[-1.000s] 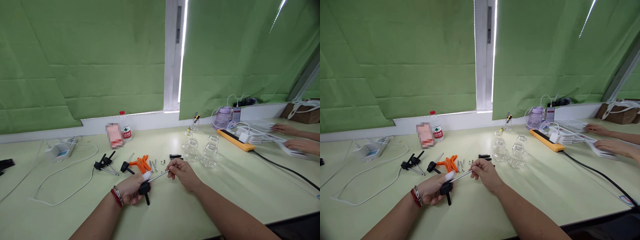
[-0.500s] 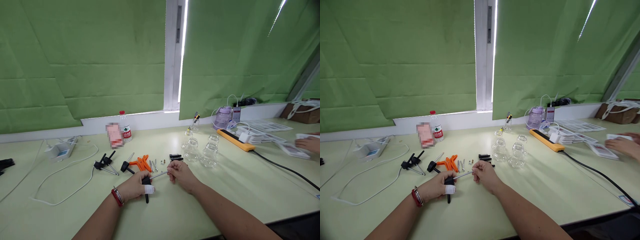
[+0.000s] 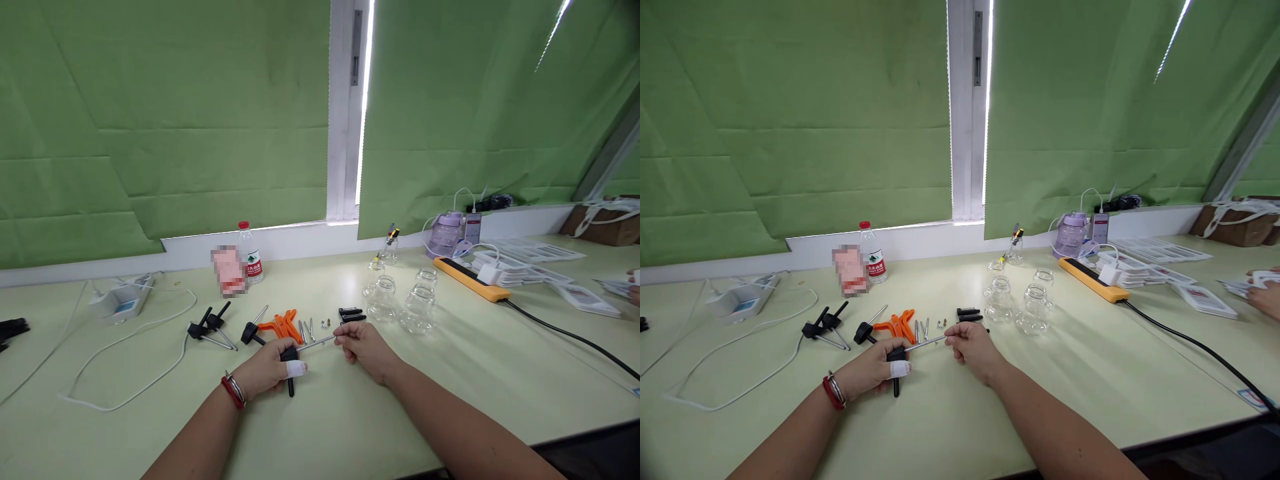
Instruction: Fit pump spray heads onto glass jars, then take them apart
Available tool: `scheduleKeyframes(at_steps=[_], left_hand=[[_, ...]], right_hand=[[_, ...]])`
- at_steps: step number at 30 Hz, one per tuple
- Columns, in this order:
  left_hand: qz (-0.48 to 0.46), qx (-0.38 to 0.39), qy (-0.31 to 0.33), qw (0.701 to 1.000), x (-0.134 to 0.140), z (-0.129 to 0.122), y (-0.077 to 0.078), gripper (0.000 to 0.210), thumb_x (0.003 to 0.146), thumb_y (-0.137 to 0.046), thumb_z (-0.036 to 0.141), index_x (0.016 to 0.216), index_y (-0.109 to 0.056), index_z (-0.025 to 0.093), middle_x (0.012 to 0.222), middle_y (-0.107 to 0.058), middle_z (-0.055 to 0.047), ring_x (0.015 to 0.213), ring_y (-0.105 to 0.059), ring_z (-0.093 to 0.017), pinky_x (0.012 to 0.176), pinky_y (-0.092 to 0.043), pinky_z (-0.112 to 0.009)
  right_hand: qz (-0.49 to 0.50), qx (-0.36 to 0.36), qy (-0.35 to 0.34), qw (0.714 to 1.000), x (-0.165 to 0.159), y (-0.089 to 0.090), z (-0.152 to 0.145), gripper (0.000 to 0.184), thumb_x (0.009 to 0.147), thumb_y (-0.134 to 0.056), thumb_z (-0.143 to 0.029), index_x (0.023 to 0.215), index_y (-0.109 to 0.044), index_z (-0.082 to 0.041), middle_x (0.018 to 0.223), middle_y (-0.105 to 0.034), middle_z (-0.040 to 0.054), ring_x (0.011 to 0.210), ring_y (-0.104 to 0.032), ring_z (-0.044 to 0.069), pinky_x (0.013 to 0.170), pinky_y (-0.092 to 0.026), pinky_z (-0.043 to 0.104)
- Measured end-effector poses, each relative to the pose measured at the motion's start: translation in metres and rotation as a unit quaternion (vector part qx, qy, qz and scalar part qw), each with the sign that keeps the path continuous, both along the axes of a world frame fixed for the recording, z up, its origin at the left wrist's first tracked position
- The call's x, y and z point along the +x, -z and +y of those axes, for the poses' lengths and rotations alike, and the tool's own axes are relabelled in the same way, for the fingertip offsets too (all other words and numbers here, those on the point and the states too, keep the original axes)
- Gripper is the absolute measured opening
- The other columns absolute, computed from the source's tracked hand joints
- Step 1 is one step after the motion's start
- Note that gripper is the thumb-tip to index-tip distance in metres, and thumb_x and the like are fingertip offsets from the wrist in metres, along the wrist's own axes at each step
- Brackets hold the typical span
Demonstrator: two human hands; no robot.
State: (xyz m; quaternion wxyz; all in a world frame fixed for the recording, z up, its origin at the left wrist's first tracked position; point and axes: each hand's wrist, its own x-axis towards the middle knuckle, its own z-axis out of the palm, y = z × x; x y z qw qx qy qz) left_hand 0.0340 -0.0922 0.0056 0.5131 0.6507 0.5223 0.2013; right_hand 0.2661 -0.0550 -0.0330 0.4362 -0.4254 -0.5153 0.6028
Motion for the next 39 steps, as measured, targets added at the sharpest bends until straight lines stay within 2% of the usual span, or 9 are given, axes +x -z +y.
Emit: scheduleKeyframes(at_steps=[7, 16, 39], left_hand=[[-0.006, 0.0, 0.001, 1.0, 0.002, -0.0006, -0.0012, 0.036, 0.069, -0.063, 0.049, 0.084, -0.052, 0.018, 0.062, -0.042, 0.005, 0.043, -0.036, -0.007, 0.038, -0.028, -0.019], [-0.017, 0.003, 0.01, 1.0, 0.0034, -0.0011, -0.0033, 0.033, 0.07, -0.063, 0.047, 0.083, -0.051, 0.018, 0.06, -0.04, 0.006, 0.044, -0.032, -0.007, 0.039, -0.023, -0.019], [-0.013, -0.001, 0.005, 1.0, 0.0032, -0.002, -0.0027, 0.037, 0.068, -0.063, 0.05, 0.086, -0.053, 0.019, 0.063, -0.042, 0.004, 0.042, -0.031, -0.007, 0.039, -0.024, -0.02]], right_hand=[[0.0, 0.004, -0.001, 1.0, -0.0002, 0.0029, 0.0018, 0.02, 0.065, -0.066, -0.027, 0.08, -0.06, -0.015, 0.065, -0.059, -0.0012, 0.043, -0.042, 0.005, 0.041, -0.032, 0.02], [-0.022, 0.002, 0.001, 1.0, 0.0007, 0.0021, 0.001, 0.019, 0.065, -0.065, -0.026, 0.08, -0.06, -0.015, 0.065, -0.06, -0.001, 0.044, -0.043, 0.005, 0.041, -0.032, 0.02], [-0.086, 0.017, -0.001, 0.996, -0.0004, -0.0005, -0.0016, 0.013, 0.071, -0.061, -0.029, 0.075, -0.058, -0.017, 0.063, -0.058, -0.0016, 0.043, -0.04, 0.005, 0.039, -0.03, 0.019]])
